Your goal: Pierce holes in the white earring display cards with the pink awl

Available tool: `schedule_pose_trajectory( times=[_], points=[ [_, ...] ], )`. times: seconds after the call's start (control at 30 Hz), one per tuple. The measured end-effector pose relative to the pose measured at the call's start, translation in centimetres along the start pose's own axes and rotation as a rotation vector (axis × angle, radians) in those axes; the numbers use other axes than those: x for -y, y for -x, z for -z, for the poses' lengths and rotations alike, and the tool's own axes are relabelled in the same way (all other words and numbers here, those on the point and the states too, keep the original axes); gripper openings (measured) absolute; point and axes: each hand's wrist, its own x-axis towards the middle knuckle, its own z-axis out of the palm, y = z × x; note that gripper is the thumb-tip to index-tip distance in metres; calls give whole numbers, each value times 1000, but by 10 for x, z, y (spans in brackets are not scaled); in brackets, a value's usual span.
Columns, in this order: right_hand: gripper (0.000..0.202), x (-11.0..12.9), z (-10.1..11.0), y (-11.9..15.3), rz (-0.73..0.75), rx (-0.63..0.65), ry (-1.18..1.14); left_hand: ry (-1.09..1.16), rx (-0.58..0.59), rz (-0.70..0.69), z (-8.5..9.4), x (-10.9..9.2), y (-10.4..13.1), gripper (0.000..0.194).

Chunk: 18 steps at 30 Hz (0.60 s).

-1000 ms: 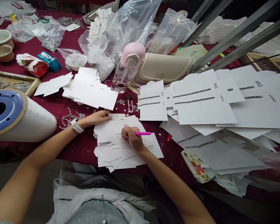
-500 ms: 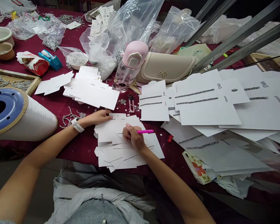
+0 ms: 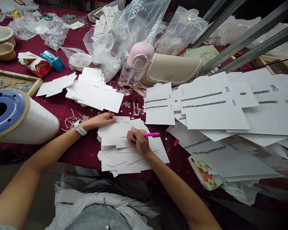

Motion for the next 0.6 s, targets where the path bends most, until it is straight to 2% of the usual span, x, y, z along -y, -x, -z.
schedule_pose_trajectory(
  times=[0.27,0.6],
  points=[
    [45,-1,0,0,15,9,28,-13,-7,1,0,2,-1,41],
    [49,-7,0,-1,95,56,169,-4,-3,-11,-1,2,-2,41]
  ],
)
